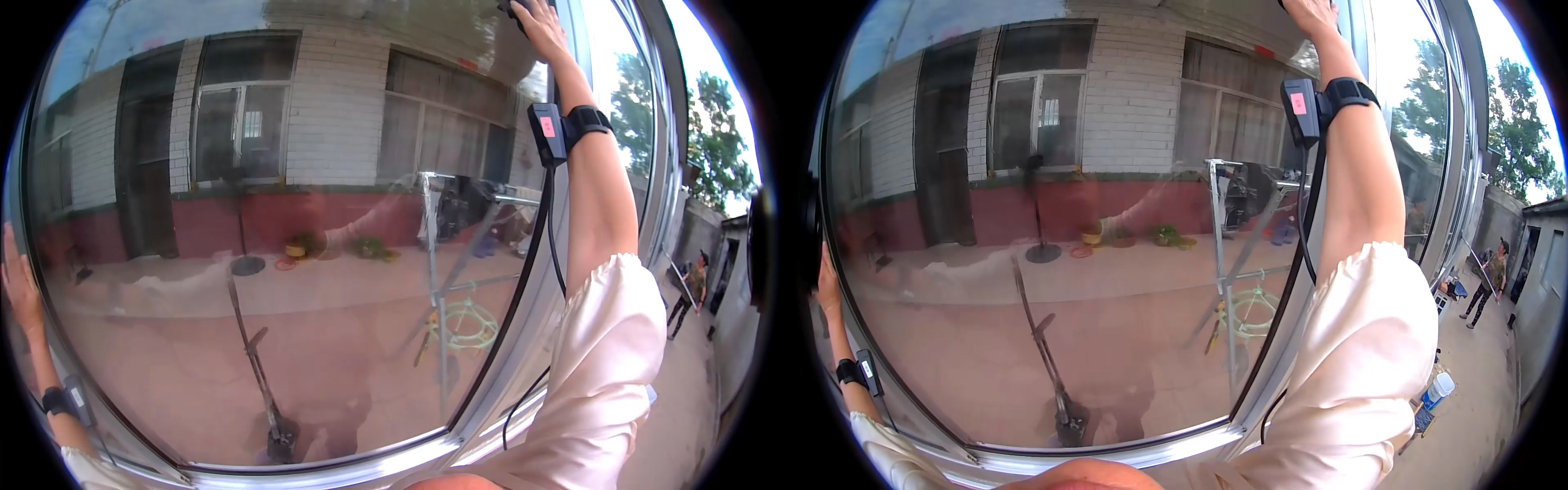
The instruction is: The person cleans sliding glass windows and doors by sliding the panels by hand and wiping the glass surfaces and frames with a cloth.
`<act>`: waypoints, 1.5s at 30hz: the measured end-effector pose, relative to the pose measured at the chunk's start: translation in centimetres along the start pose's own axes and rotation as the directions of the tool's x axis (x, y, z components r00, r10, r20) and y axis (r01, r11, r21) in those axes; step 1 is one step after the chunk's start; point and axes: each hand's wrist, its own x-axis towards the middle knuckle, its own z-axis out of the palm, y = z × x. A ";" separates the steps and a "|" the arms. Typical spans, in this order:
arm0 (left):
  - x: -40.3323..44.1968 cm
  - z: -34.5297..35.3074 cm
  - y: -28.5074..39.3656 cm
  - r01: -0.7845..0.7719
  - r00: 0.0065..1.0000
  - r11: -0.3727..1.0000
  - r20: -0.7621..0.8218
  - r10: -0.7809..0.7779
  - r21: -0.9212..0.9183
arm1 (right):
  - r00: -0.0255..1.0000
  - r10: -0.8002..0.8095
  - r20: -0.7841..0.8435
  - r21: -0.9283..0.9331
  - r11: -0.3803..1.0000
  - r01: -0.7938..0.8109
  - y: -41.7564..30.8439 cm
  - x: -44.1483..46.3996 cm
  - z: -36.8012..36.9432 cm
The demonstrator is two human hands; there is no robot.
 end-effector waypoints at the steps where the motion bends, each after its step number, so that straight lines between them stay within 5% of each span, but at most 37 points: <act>1: -0.2 0.1 -0.1 -0.010 1.000 1.000 -0.017 0.010 0.003 | 0.999 0.031 -0.016 0.003 1.000 -0.031 -1.3 -0.7 -0.5; 3: 1.0 -1.2 0.8 -0.019 0.999 1.000 -0.032 0.019 -0.008 | 0.996 -0.034 -0.081 -0.021 0.999 0.032 -2.4 -3.8 -0.3; 4: 3.0 -4.1 1.7 0.305 0.913 0.935 0.335 -0.233 -0.181 | 0.982 -0.134 -0.131 -0.051 0.990 0.128 -2.9 -6.2 0.0; 6: 3.1 -4.0 1.9 0.625 0.648 0.750 0.679 -0.346 -0.214 | 0.922 -0.324 -0.210 0.007 0.943 0.333 -5.1 -13.2 -0.2; 7: 1.0 -1.2 0.8 0.306 0.914 0.936 0.328 -0.238 -0.174 | 0.901 -0.405 -0.158 0.021 0.910 0.413 -6.8 -17.3 -1.3; 8: -0.3 0.2 0.3 -0.012 0.999 1.000 -0.040 0.013 0.013 | 0.894 -0.444 -0.053 0.104 0.888 0.447 -8.7 -21.5 -2.6; 12: -0.3 0.0 0.4 0.010 0.999 0.998 -0.035 -0.012 -0.060 | 0.725 -0.636 0.264 0.348 0.764 0.544 -11.8 -37.9 -5.0; 14: -0.3 0.2 0.2 0.015 0.999 0.997 -0.036 -0.018 -0.072 | 0.669 -0.688 0.281 0.391 0.719 0.575 -12.1 -45.0 -5.3; 16: -0.4 -0.1 0.2 0.020 0.999 0.998 -0.032 -0.023 -0.062 | 0.494 -0.800 0.341 0.435 0.600 0.671 -13.2 -47.7 -6.7; 20: -0.2 -0.4 0.3 0.028 1.000 0.986 -0.001 -0.028 -0.163 | 0.316 -0.925 0.209 0.429 0.377 0.821 -12.2 -43.0 -5.0; 22: -1.0 2.9 -1.4 0.024 0.997 0.974 -0.071 -0.041 -0.224 | 0.451 -0.874 0.179 0.443 0.481 0.756 -13.7 -35.5 -4.8; 27: -1.2 2.8 -1.3 0.032 0.984 0.947 -0.156 -0.086 -0.320 | 0.717 -0.689 -0.107 0.052 0.716 0.696 -16.4 -13.3 -1.8; 28: -1.3 2.7 -1.3 0.035 0.987 0.952 -0.137 -0.080 -0.305 | 0.843 -0.537 -0.015 0.034 0.843 0.538 -17.3 -9.3 -2.9; 30: -1.2 2.6 -1.5 0.050 0.986 0.964 -0.142 -0.090 -0.262 | 0.923 -0.379 -0.066 0.131 0.914 0.385 -17.4 -3.3 -2.0; 34: -1.2 2.4 -1.1 0.073 0.985 0.952 -0.129 -0.116 -0.296 | 0.899 -0.413 -0.148 0.064 0.903 0.425 -21.0 -4.8 -1.0; 37: -1.3 2.1 -0.7 0.083 0.983 0.956 -0.137 -0.125 -0.283 | 0.689 -0.693 -0.211 0.085 0.689 0.720 -24.6 -15.0 -1.3; 39: -1.2 2.2 -0.8 0.093 0.984 0.956 -0.122 -0.132 -0.279 | 0.599 -0.800 0.035 0.409 0.559 0.721 -26.8 -23.4 -3.8; 41: -1.0 2.0 -0.5 0.091 0.983 0.949 -0.128 -0.134 -0.302 | 0.406 -0.906 0.122 0.496 0.410 0.766 -27.9 -31.3 -3.9; 45: -0.9 1.1 -0.1 0.101 0.983 0.936 -0.108 -0.145 -0.338 | 0.031 -0.994 0.102 0.594 0.086 0.800 -29.0 -42.4 -4.6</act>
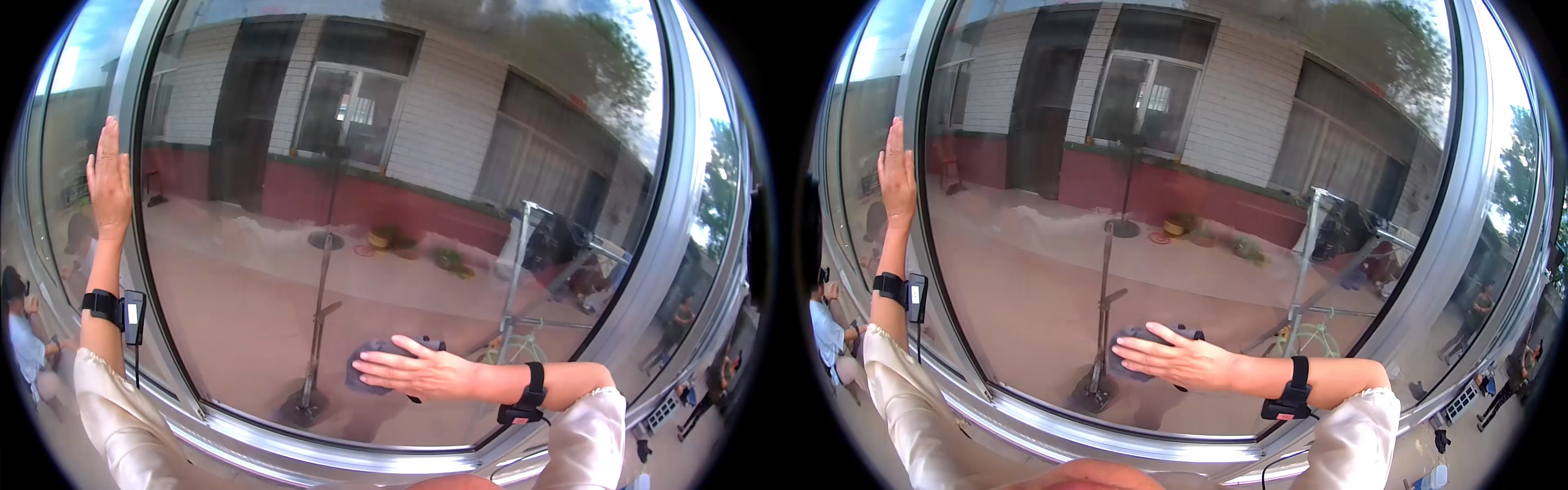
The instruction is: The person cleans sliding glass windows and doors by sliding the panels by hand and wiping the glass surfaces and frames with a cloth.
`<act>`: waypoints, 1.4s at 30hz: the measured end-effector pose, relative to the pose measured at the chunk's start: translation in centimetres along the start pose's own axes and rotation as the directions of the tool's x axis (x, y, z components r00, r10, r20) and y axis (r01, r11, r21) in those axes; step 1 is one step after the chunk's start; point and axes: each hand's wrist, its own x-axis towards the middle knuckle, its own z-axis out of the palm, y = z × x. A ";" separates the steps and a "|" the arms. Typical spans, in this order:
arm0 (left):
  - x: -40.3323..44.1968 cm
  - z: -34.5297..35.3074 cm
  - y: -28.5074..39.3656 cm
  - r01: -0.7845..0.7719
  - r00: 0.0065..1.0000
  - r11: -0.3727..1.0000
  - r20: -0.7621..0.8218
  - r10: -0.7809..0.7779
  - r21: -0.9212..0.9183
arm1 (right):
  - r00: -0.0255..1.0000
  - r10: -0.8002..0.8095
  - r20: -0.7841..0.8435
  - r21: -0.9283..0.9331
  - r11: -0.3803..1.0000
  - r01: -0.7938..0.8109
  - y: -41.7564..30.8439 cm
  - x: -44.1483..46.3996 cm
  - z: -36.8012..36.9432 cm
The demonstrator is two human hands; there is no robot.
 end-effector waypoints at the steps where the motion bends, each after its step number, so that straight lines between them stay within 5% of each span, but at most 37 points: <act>1: 0.0 -0.2 0.0 -0.008 1.000 1.000 -0.011 0.008 -0.006 | 0.995 -0.082 0.061 0.021 0.997 0.081 -0.5 0.3 0.3; 5: 0.2 0.3 -0.1 0.009 1.000 0.998 0.020 -0.007 -0.067 | 0.999 -0.050 -0.012 -0.010 0.999 0.049 4.7 2.6 -2.5; 7: 0.3 -0.1 0.2 0.030 0.998 0.996 0.049 -0.026 -0.082 | 0.954 0.227 -0.196 0.050 0.974 -0.221 10.6 4.8 -7.5; 9: 0.3 -0.2 0.3 0.024 0.998 0.995 0.053 -0.019 -0.095 | 0.805 0.387 -0.450 -0.139 0.860 -0.491 17.9 6.6 -12.0; 12: 0.3 0.1 -0.1 0.035 0.998 0.990 0.050 -0.028 -0.138 | 0.585 0.333 -0.739 -0.320 0.590 -0.741 30.7 7.4 -16.8; 13: 0.2 0.0 -0.1 0.046 0.997 0.988 0.061 -0.037 -0.147 | 0.414 0.648 -0.639 -0.067 0.489 -0.870 30.9 8.3 -20.6; 15: 0.3 -0.1 0.1 0.046 0.997 0.986 0.074 -0.034 -0.160 | 0.183 0.729 -0.659 0.027 0.267 -0.963 34.5 9.6 -21.9; 17: 0.5 -0.2 0.2 0.049 0.995 0.979 0.090 -0.031 -0.200 | 0.124 0.706 -0.697 0.014 0.186 -0.983 34.4 12.2 -21.2; 19: 0.5 -0.2 -0.2 0.036 0.994 0.975 0.112 -0.012 -0.220 | 0.406 0.365 -0.838 -0.239 0.424 -0.874 34.5 14.0 -17.5; 20: 0.6 -0.2 -0.3 0.025 0.993 0.973 0.121 0.003 -0.230 | 0.466 0.360 -0.808 -0.247 0.511 -0.823 30.4 16.6 -16.4; 23: 0.9 -0.8 -0.8 0.007 0.986 0.965 0.163 0.037 -0.262 | 0.679 0.520 -0.518 -0.058 0.771 -0.634 17.4 23.1 -12.7; 28: 1.1 -1.0 -1.8 -0.021 0.975 0.933 0.200 0.100 -0.361 | 0.964 0.209 -0.164 -0.080 0.971 -0.224 1.3 28.2 -2.3; 33: 1.0 -1.0 -2.7 -0.027 0.970 0.891 0.203 0.133 -0.453 | 0.998 -0.066 0.024 -0.041 0.997 0.067 0.4 30.0 -3.0; 35: 0.9 -0.9 -2.8 -0.021 0.973 0.878 0.194 0.129 -0.478 | 0.992 0.062 -0.114 -0.066 0.995 -0.070 5.4 30.3 -5.5; 38: 0.6 -0.6 -2.6 -0.002 0.976 0.863 0.185 0.111 -0.505 | 0.845 0.429 -0.320 -0.060 0.881 -0.470 15.6 31.7 -13.9; 42: 0.6 -0.7 -2.7 -0.001 0.981 0.862 0.167 0.099 -0.508 | 0.596 0.431 -0.677 -0.300 0.579 -0.759 29.8 32.9 -19.5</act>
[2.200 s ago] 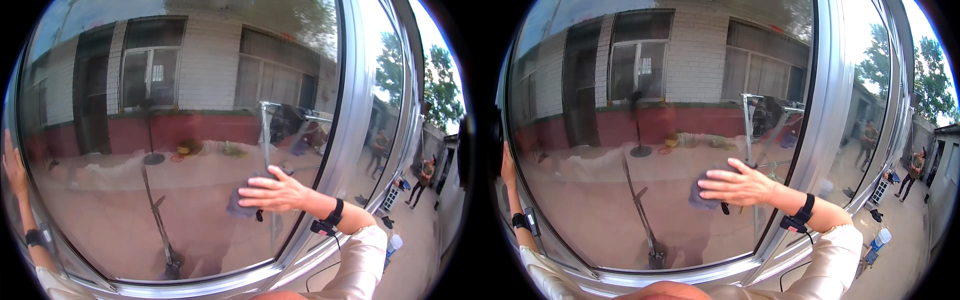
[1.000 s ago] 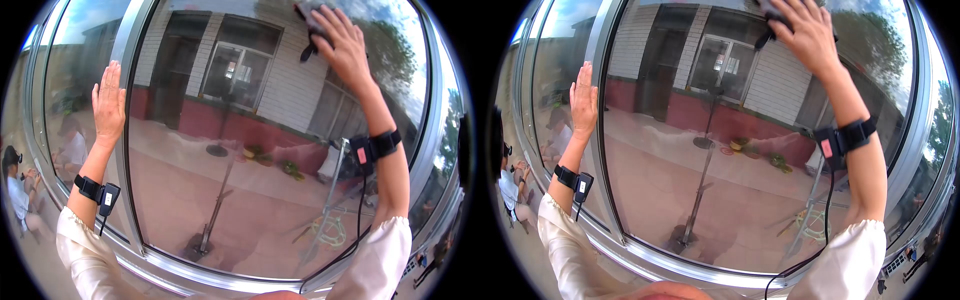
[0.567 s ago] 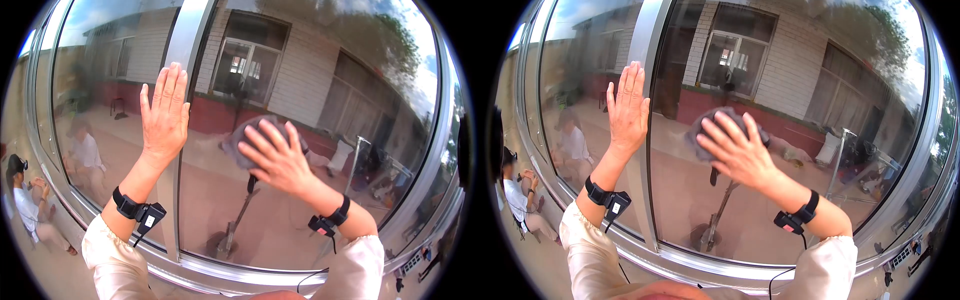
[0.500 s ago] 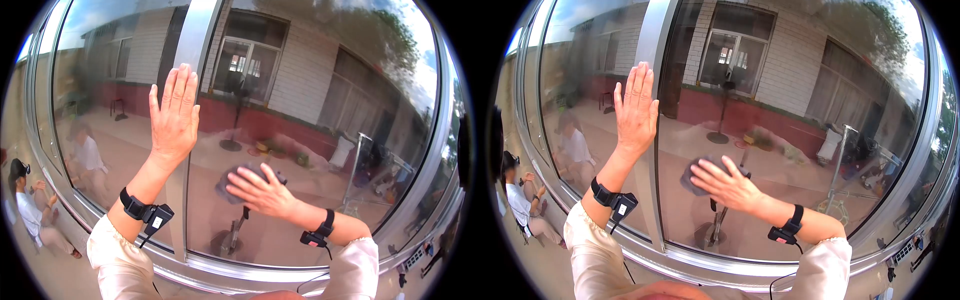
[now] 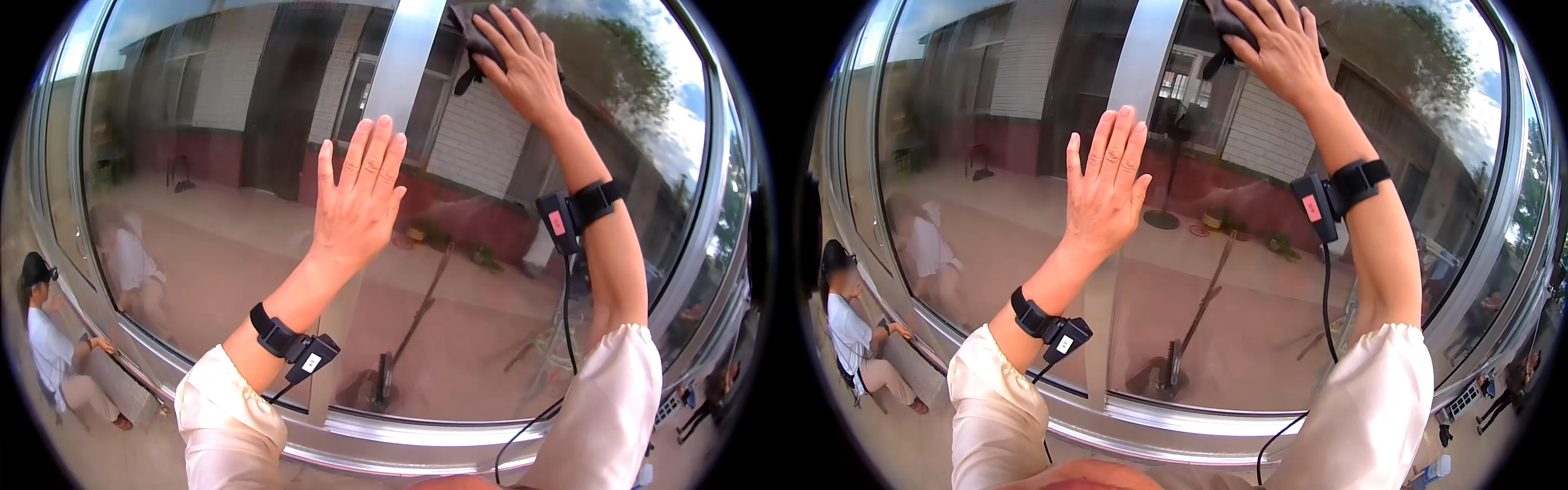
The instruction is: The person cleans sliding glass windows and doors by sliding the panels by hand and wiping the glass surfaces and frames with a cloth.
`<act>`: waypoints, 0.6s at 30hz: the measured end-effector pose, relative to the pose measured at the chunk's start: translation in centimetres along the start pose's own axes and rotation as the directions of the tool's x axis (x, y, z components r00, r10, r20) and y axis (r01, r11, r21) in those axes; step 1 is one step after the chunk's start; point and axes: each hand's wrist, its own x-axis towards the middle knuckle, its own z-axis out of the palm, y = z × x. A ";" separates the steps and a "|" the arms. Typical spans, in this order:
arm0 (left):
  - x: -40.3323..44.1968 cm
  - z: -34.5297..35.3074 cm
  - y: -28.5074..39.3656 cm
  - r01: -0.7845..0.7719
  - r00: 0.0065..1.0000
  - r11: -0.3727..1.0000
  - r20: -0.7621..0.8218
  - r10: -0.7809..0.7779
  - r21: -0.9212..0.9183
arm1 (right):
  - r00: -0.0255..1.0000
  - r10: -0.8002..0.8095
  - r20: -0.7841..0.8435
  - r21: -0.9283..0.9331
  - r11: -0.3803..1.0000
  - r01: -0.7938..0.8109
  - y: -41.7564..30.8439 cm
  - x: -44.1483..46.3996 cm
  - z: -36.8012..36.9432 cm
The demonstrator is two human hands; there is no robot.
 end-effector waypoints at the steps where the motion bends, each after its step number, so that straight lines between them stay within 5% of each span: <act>1: 0.0 0.0 0.0 -0.003 1.000 1.000 -0.010 0.003 0.014 | 0.984 0.149 0.101 0.032 0.988 -0.153 0.6 2.7 -1.0; 5: -0.8 -0.1 0.0 0.025 1.000 0.998 0.011 -0.025 0.066 | 0.946 0.312 -0.087 0.007 0.950 -0.313 -0.8 4.9 2.5; 9: -3.6 -1.8 1.2 -0.006 0.993 0.997 0.122 -0.004 0.079 | 0.978 0.185 -0.099 0.074 0.981 -0.178 -9.8 -1.0 -0.1; 13: -10.6 -4.8 3.9 -0.033 0.945 0.997 0.323 0.053 -0.066 | 0.958 0.202 0.203 0.310 0.915 -0.259 -19.4 -10.7 -4.7; 18: -21.1 -8.9 7.3 -0.037 0.829 0.963 0.530 0.178 -0.265 | 0.920 -0.114 0.376 0.458 0.885 -0.078 -29.9 -24.4 -8.9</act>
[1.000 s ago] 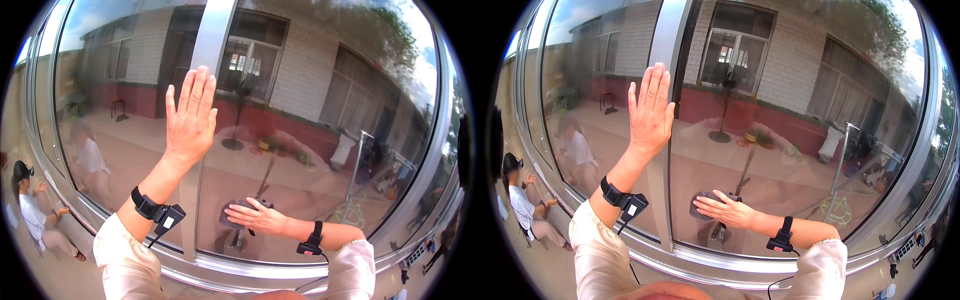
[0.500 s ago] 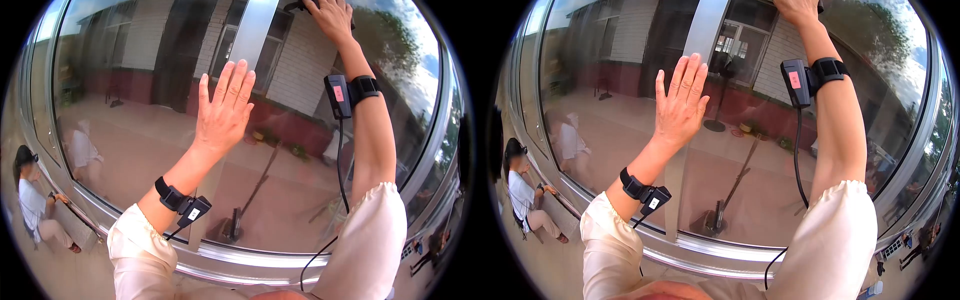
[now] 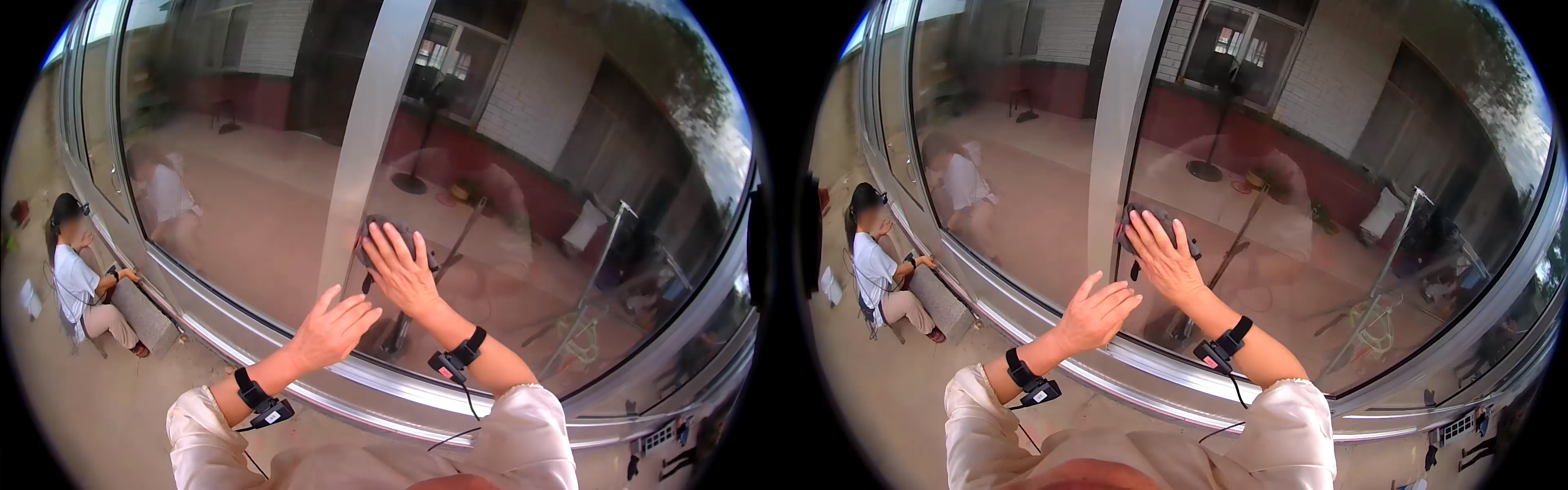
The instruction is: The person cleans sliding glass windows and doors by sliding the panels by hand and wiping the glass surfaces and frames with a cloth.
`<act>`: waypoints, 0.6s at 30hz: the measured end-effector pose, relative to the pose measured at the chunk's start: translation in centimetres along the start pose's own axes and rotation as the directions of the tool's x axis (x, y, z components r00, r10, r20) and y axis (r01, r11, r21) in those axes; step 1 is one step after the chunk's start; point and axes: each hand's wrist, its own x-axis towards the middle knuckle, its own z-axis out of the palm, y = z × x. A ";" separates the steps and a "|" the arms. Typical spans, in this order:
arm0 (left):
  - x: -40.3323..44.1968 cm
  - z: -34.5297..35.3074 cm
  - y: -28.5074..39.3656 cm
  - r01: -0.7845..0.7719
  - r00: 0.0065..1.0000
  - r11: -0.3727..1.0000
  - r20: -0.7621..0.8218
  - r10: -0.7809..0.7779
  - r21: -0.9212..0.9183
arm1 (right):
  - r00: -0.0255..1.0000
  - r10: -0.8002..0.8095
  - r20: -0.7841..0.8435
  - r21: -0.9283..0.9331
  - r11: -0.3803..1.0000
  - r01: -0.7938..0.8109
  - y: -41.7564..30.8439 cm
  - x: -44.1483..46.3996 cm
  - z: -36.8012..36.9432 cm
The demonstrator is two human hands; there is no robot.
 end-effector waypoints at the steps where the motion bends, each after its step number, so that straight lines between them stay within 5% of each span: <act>1: -2.6 0.7 0.8 0.027 0.995 0.999 0.097 -0.024 -0.034 | 0.990 -0.104 0.100 0.036 0.994 0.101 -1.1 -2.4 0.3; 6: -15.3 0.7 5.4 0.201 0.907 0.979 0.383 -0.174 -0.032 | 0.833 -0.495 0.248 0.196 0.867 0.458 0.2 -6.9 0.6; 8: -19.6 -0.8 6.5 0.315 0.851 0.945 0.414 -0.324 0.091 | 0.828 -0.525 0.198 0.290 0.838 0.462 3.4 -4.5 -1.1; 9: -21.4 -1.7 6.7 0.327 0.841 0.941 0.426 -0.332 0.087 | 0.847 -0.494 0.196 0.195 0.866 0.460 5.6 -2.4 -2.5; 11: -24.3 -2.8 7.4 0.453 0.753 0.862 0.421 -0.506 0.226 | 0.967 -0.248 -0.050 0.151 0.956 0.253 10.9 3.3 -5.8; 13: -25.0 -2.9 7.4 0.504 0.723 0.835 0.420 -0.548 0.221 | 0.953 -0.077 -0.293 -0.228 0.974 0.009 16.8 9.3 -10.1; 14: -25.2 -3.1 7.0 0.537 0.707 0.811 0.399 -0.584 0.235 | 0.955 0.068 -0.289 -0.358 0.917 -0.174 21.6 11.3 -10.1; 15: -25.0 -3.0 6.7 0.540 0.700 0.810 0.414 -0.582 0.227 | 0.870 0.029 -0.492 -0.288 0.938 -0.194 23.1 13.2 -12.9; 18: -23.9 -1.1 5.9 0.550 0.728 0.824 0.405 -0.554 0.139 | 0.774 0.173 -0.608 -0.315 0.843 -0.436 26.3 15.9 -13.0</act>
